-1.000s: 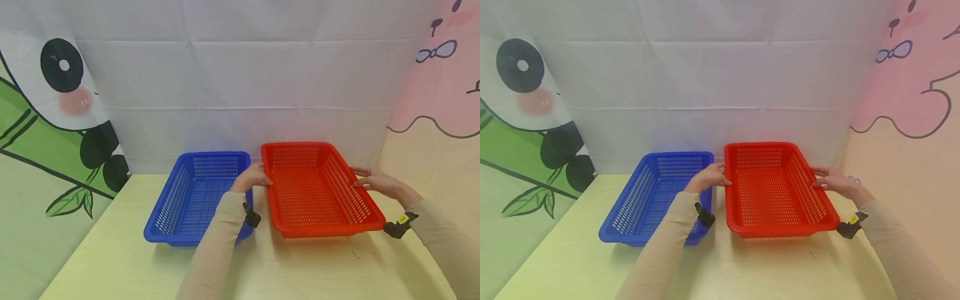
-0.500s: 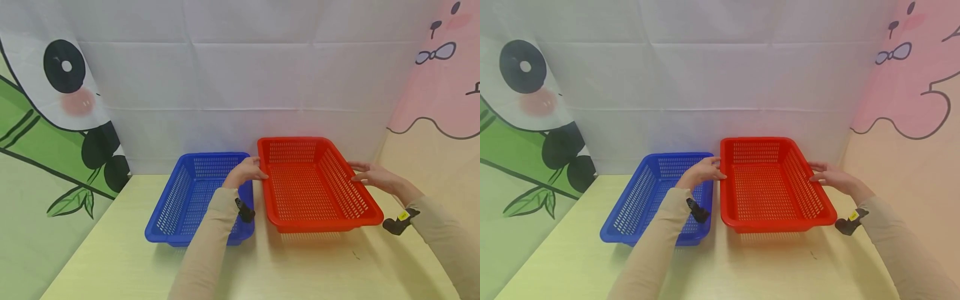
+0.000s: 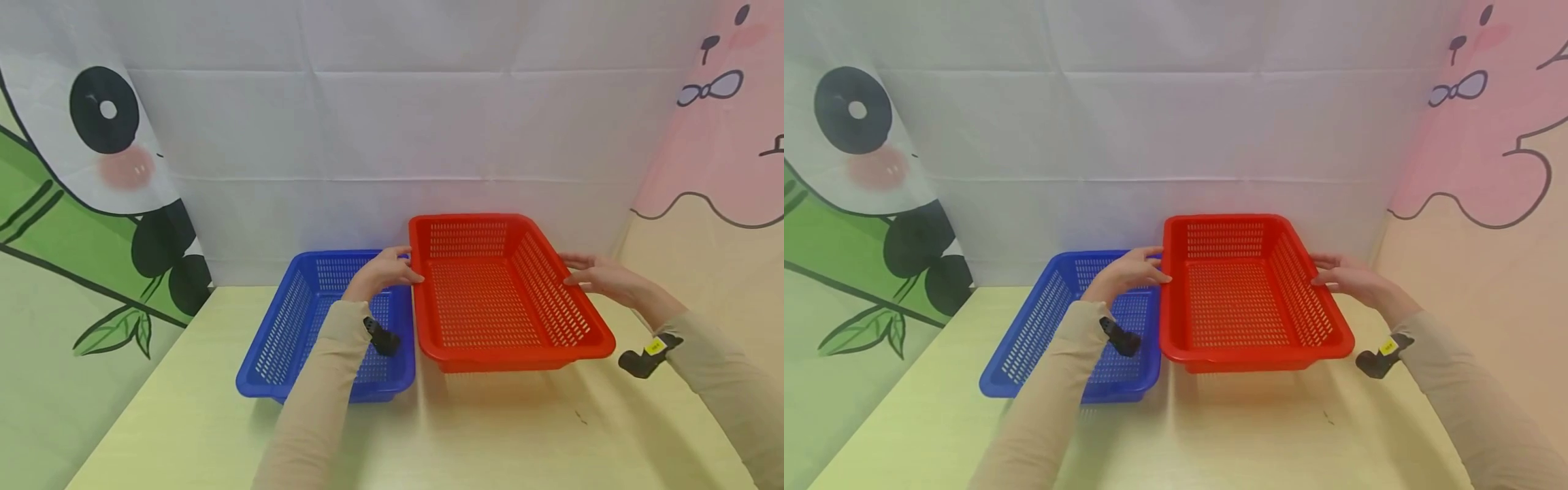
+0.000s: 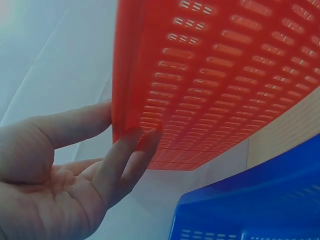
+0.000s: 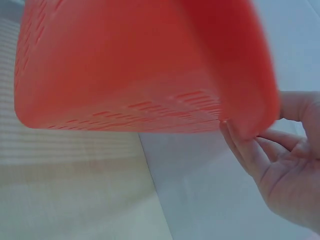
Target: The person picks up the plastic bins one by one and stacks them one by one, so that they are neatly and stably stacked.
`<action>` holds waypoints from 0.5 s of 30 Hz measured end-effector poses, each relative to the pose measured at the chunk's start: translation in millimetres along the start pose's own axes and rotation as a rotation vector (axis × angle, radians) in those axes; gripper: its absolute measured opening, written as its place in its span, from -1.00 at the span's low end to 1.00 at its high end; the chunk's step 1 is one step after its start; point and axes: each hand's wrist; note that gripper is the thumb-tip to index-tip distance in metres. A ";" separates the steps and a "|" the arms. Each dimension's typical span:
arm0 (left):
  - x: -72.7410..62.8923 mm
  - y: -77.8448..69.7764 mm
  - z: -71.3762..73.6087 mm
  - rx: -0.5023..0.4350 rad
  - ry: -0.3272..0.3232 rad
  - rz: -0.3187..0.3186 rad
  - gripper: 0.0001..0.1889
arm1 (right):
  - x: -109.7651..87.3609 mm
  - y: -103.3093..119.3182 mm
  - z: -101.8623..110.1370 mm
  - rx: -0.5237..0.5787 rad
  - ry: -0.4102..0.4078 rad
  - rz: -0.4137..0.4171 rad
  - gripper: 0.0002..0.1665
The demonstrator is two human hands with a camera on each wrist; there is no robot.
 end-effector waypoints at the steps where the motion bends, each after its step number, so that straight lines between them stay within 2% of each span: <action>1: -0.6 -1.2 2.1 -0.005 -0.001 0.003 -0.18 | 0.1 2.4 -1.3 0.002 -0.004 0.000 -0.23; 8: -6.9 -9.1 17.5 -0.030 0.016 -0.008 -0.17 | 2.8 17.5 -9.4 0.002 -0.030 -0.008 -0.25; 15: -9.3 -15.0 29.3 0.029 0.005 0.000 -0.19 | 5.9 29.7 -19.9 -0.001 -0.050 -0.013 -0.27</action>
Point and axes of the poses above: each hand's wrist, its own x-axis towards the middle knuckle, its own z-axis out of the back of the hand, y = z × x, and after that the axes turned 14 degrees about -y, right-handed
